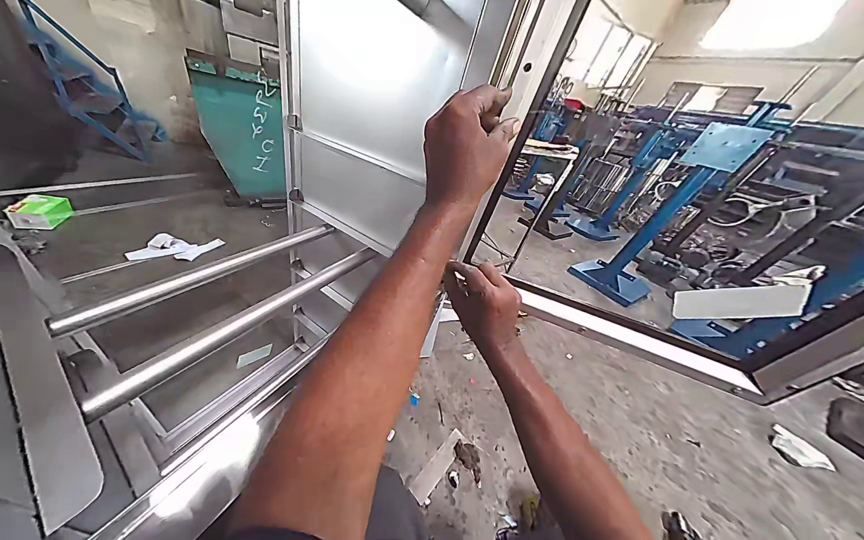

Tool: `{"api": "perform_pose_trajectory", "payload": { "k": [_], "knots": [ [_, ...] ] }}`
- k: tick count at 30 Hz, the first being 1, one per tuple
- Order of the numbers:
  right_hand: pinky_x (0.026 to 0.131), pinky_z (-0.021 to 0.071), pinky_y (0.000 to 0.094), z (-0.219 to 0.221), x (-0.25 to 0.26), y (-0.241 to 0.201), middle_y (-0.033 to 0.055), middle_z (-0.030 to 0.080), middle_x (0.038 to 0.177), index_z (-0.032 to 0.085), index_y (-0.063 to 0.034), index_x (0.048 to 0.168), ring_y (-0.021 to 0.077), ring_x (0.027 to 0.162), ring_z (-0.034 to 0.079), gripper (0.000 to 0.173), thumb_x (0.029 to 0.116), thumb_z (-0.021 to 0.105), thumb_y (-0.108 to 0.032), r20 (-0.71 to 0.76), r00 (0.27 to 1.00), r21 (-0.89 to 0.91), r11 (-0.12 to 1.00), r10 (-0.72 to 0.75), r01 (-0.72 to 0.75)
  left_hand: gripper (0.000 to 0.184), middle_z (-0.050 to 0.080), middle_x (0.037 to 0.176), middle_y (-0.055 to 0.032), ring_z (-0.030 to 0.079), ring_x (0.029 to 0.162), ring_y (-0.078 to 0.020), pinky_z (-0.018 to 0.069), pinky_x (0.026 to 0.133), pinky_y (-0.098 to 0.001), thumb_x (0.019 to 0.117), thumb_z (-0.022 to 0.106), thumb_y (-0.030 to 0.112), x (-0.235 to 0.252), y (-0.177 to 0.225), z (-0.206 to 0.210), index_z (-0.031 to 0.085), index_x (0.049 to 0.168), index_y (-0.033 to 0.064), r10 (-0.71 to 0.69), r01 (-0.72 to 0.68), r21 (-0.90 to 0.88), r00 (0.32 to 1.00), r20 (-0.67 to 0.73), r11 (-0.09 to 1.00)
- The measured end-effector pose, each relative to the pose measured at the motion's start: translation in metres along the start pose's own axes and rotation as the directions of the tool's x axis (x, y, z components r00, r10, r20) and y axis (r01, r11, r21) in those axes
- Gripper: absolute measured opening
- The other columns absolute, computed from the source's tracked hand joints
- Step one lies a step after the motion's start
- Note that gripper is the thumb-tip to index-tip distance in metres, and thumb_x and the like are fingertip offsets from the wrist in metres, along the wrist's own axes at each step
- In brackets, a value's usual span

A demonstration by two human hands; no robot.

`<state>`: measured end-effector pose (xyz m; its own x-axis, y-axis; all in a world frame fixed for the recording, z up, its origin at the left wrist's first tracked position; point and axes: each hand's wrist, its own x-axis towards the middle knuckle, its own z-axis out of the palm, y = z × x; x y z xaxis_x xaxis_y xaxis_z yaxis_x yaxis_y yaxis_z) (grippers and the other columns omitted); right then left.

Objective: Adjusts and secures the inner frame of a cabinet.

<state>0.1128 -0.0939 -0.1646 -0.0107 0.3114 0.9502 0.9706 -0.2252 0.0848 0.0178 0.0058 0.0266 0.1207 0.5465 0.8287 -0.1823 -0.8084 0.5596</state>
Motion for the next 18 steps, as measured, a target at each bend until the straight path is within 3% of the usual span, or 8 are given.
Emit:
{"api": "perform_pose_trajectory", "payload": {
  "k": [8,13,18],
  "knots": [
    [0.048,0.0479,0.0365,0.0014,0.0008,-0.0003,0.0044,0.063,0.073,0.081,-0.0203,0.106,0.0190,0.058,0.060,0.017,0.0938,0.073,-0.029,-0.003,1.000,-0.025,1.000,-0.003,0.003,0.029,0.075,0.097,-0.0014,0.070,0.084,-0.0086,0.0581,0.081,-0.0271,0.0849,0.079,0.014,-0.0001,-0.0010,0.0006,0.078,0.113,0.0105,0.011,-0.011,-0.008,1.000,-0.010,1.000],
    [0.048,0.0473,0.0364,0.0000,0.0012,-0.0008,0.0035,0.061,0.069,0.080,-0.0183,0.097,0.0190,0.058,0.060,0.012,0.0942,0.073,-0.028,0.009,1.000,-0.015,1.000,-0.016,0.017,0.028,0.075,0.095,-0.0006,0.070,0.083,-0.0081,0.0577,0.080,-0.0265,0.0845,0.080,0.015,0.0001,-0.0005,0.0006,0.078,0.112,0.0114,0.013,-0.012,0.006,1.000,-0.015,1.000],
    [0.047,0.0466,0.0367,0.0005,0.0026,-0.0025,0.0032,0.061,0.070,0.079,-0.0191,0.100,0.0189,0.057,0.060,0.014,0.0959,0.071,-0.030,0.009,1.000,-0.043,0.999,0.009,-0.009,0.029,0.075,0.095,-0.0001,0.070,0.083,-0.0078,0.0576,0.080,-0.0265,0.0850,0.080,0.017,0.0000,0.0002,0.0001,0.078,0.113,0.0122,0.006,-0.006,0.009,1.000,-0.009,1.000]
  ]
}}
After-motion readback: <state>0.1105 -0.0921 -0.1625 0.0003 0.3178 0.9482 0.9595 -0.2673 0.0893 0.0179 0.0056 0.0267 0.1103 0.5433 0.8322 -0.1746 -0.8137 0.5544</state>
